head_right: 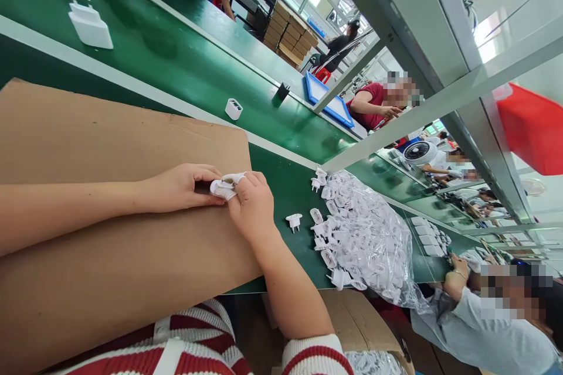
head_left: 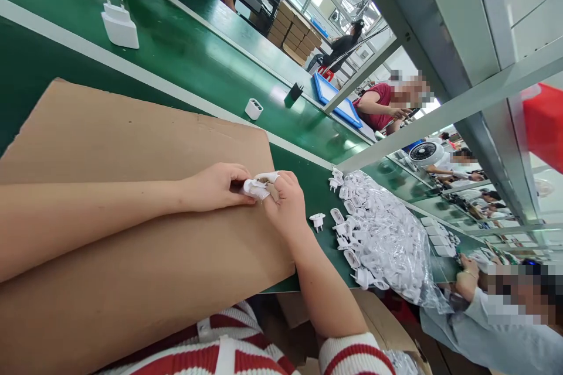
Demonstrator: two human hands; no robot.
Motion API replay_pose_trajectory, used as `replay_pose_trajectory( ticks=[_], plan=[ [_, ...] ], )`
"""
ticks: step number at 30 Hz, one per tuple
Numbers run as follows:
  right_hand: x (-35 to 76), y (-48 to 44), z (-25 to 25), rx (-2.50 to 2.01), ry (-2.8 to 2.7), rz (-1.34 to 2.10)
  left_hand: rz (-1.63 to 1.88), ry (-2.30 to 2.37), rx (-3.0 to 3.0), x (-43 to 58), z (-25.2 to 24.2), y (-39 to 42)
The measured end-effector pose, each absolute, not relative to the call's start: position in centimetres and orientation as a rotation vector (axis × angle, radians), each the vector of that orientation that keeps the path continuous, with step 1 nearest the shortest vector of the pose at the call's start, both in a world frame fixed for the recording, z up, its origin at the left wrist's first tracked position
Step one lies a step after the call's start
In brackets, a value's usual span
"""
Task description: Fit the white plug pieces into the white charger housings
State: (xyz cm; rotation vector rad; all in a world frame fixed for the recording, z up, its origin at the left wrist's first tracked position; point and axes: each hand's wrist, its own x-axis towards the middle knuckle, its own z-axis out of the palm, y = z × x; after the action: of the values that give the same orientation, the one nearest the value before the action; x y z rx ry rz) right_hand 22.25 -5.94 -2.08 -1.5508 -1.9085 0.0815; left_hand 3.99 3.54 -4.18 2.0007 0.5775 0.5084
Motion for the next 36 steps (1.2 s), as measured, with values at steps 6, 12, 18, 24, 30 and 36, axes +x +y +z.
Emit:
replay_pose_trajectory(
  ticks=[6,12,18,24,30,36],
  plan=[
    [22.5,-5.9,-2.4,-1.483,-1.847,0.067,0.504,0.586,2.007,3.9,-4.2,3.6],
    [22.5,-5.9,-2.0,-1.449,-1.932,-0.01,0.514,0.58,2.02,4.0,-4.4,3.7],
    [22.7,-5.6,-1.3,-1.571,-2.014,-0.035,0.525,0.579,2.052,4.1,-4.3,3.8],
    [22.6,-5.2,-3.6,-1.585,-1.704,0.201,0.502,0.611,2.081,3.9,-4.0,3.4],
    [25.3,-9.5,-1.1,-1.796,-1.787,0.27,0.447,0.803,2.079,5.1,-2.8,6.6],
    [28.1,-14.0,-2.3,-2.437,-1.521,-0.018,0.606,1.103,2.345,8.3,-1.2,15.6]
  ],
)
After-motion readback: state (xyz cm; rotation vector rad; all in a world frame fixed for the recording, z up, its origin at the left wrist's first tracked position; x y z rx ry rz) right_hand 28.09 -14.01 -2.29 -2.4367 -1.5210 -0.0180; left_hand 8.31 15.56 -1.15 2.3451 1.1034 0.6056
